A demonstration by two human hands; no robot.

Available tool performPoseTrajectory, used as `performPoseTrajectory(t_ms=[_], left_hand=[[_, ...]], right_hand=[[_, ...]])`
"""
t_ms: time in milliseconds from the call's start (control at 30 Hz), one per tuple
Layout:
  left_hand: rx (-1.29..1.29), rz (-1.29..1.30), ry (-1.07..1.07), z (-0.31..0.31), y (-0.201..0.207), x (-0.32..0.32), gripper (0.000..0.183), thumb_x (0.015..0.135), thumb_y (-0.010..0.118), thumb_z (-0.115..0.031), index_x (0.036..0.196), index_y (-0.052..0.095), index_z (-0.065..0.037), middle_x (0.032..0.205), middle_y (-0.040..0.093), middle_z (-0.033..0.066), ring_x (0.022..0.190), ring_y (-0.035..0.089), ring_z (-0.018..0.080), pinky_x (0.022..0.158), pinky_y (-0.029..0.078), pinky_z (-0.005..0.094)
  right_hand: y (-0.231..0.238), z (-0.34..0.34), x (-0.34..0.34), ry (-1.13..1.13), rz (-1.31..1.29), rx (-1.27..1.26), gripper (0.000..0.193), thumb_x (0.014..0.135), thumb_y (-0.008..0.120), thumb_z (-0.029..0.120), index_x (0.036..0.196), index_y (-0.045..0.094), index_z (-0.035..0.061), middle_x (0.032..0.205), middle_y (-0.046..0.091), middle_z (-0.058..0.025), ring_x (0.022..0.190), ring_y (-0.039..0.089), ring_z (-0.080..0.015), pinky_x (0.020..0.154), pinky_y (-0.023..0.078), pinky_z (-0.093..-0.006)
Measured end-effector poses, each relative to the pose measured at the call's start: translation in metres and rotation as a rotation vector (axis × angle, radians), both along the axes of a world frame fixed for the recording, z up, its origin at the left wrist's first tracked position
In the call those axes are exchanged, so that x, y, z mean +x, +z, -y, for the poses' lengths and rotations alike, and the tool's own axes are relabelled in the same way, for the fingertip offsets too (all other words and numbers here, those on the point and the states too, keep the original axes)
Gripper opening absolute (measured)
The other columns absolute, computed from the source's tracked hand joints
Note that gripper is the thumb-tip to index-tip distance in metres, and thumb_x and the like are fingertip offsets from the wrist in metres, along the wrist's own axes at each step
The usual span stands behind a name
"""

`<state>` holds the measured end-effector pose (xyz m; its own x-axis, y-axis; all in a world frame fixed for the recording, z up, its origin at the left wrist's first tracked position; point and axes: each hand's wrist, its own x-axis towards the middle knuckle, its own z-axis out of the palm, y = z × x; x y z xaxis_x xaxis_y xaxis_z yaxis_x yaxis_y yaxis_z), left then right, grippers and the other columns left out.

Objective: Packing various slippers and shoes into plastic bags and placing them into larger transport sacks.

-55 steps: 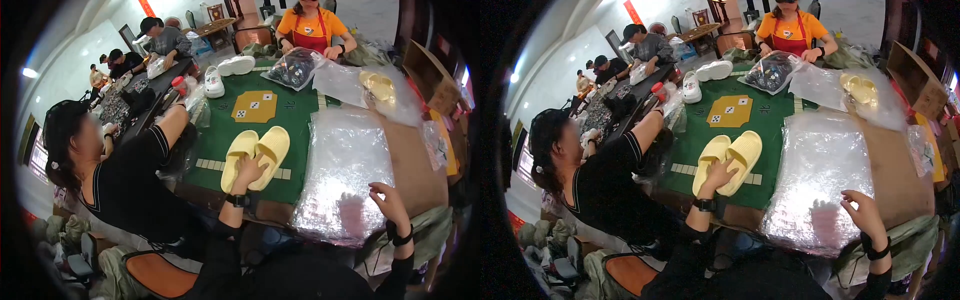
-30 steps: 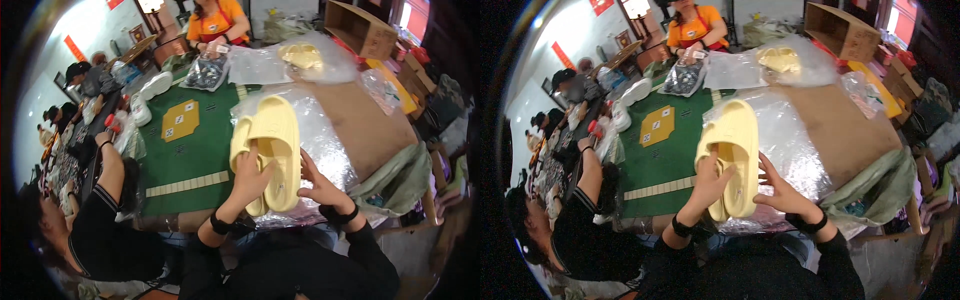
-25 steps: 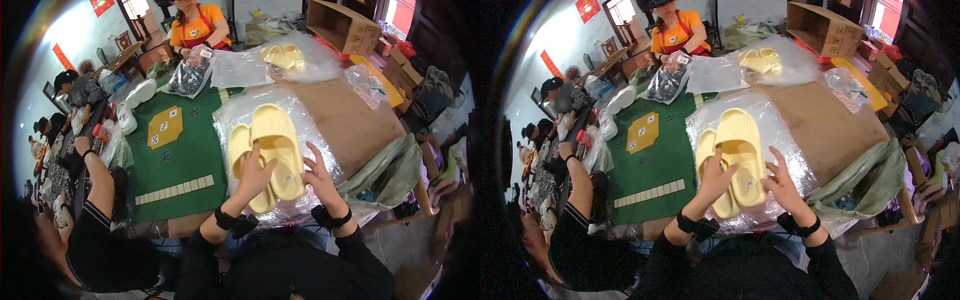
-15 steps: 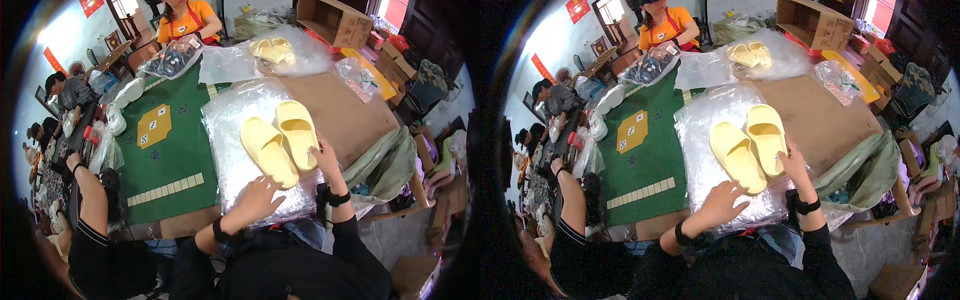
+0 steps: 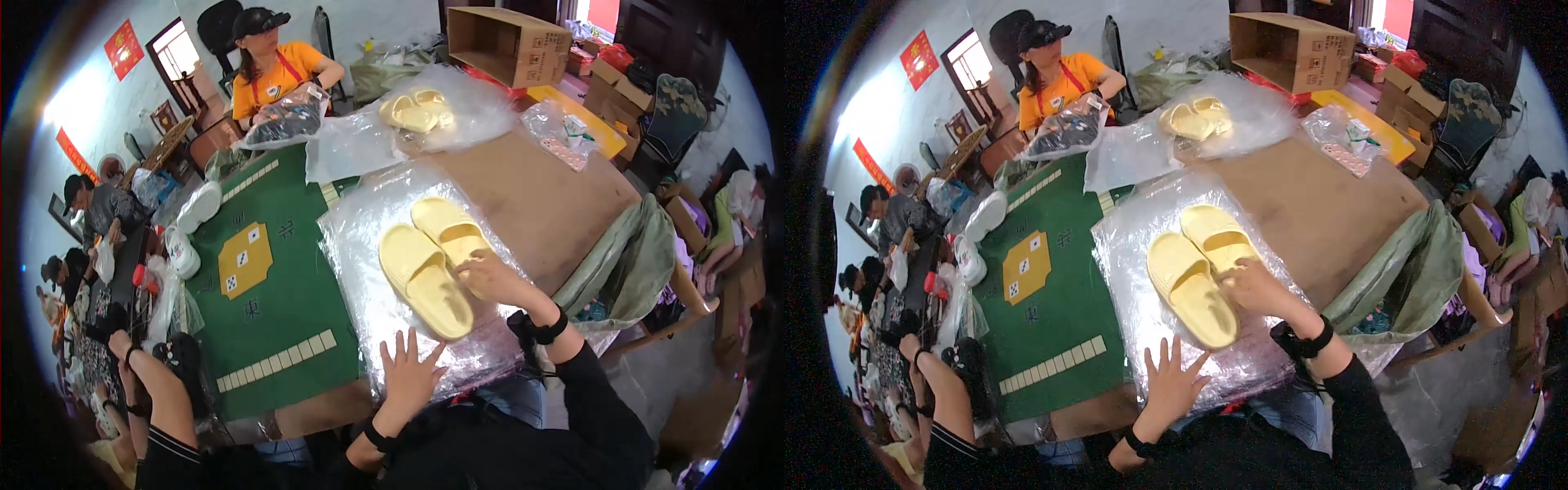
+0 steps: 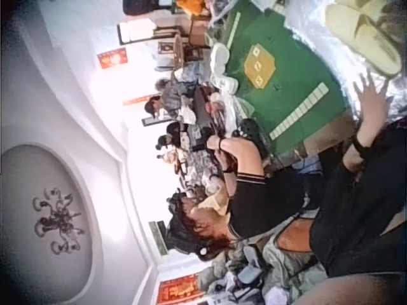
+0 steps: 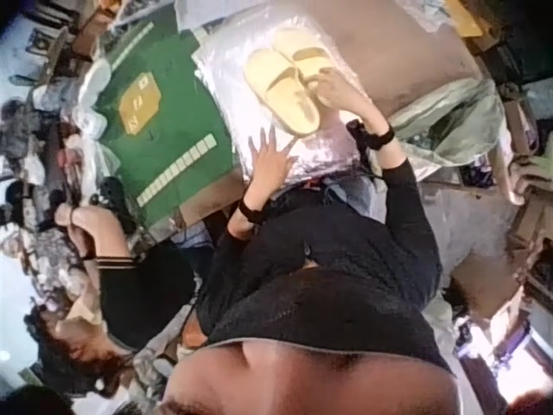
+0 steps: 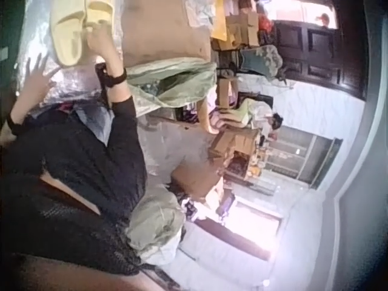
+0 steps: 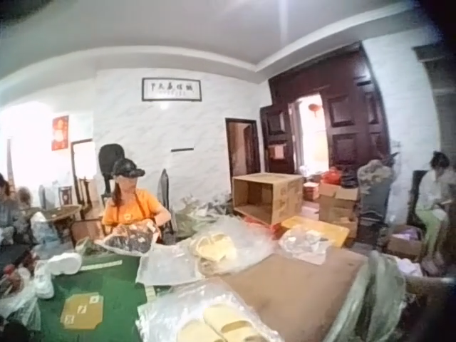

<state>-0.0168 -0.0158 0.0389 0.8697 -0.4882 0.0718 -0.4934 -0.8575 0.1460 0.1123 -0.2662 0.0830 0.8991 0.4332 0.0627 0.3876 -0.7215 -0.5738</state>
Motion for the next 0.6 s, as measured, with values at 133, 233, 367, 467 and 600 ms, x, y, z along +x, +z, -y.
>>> performPoseTrajectory(t_ms=[133,233,367,467,600], left_hand=[[-0.009,0.016,-0.026,0.003,-0.003,0.005,0.052,0.085,0.058,-0.048,0.134,0.05,-0.03,0.143,0.033,0.0274,0.134,0.026,0.0481,0.105,0.013,0.068],[0.001,0.015,-0.019,0.005,-0.004,0.005,0.053,0.085,0.058,-0.048,0.135,0.049,-0.031,0.142,0.033,0.0281,0.134,0.026,0.0485,0.105,0.012,0.0683],[0.032,-0.006,-0.019,0.006,-0.003,0.005,0.055,0.088,0.054,-0.05,0.137,0.047,-0.028,0.144,0.029,0.0291,0.136,0.02,0.0496,0.105,0.011,0.0682],[0.016,0.054,-0.011,0.003,-0.001,0.004,0.056,0.084,0.059,-0.047,0.135,0.05,-0.026,0.141,0.036,0.0272,0.133,0.027,0.0475,0.105,0.015,0.0667],[0.014,0.007,-0.025,0.002,-0.005,0.006,0.057,0.088,0.054,-0.05,0.137,0.047,-0.022,0.143,0.03,0.0307,0.134,0.021,0.0518,0.104,0.01,0.069]], right_hand=[[0.006,-0.02,0.021,0.124,-0.137,-0.106,0.042,0.089,0.055,0.041,0.127,0.058,0.0247,0.139,0.029,-0.0351,0.13,0.032,-0.0493,0.105,0.033,-0.0428],[0.004,-0.035,0.049,0.142,-0.274,-0.239,0.053,0.089,0.054,0.045,0.135,0.05,0.0204,0.14,0.023,-0.0388,0.128,0.033,-0.0486,0.104,0.03,-0.0485],[-0.012,-0.045,0.053,-0.006,-0.146,-0.273,0.054,0.086,0.054,0.048,0.122,0.056,0.0078,0.131,0.039,-0.0305,0.128,0.037,-0.0406,0.098,0.034,-0.0524],[-0.003,-0.052,0.048,-0.05,-0.161,-0.249,0.052,0.084,0.056,0.046,0.112,0.06,0.0023,0.129,0.045,-0.0242,0.123,0.045,-0.0359,0.095,0.036,-0.0511],[0.008,-0.049,0.028,-0.062,-0.075,-0.211,0.049,0.084,0.057,0.042,0.109,0.061,0.0004,0.128,0.048,-0.0253,0.118,0.049,-0.0359,0.095,0.037,-0.0492]])
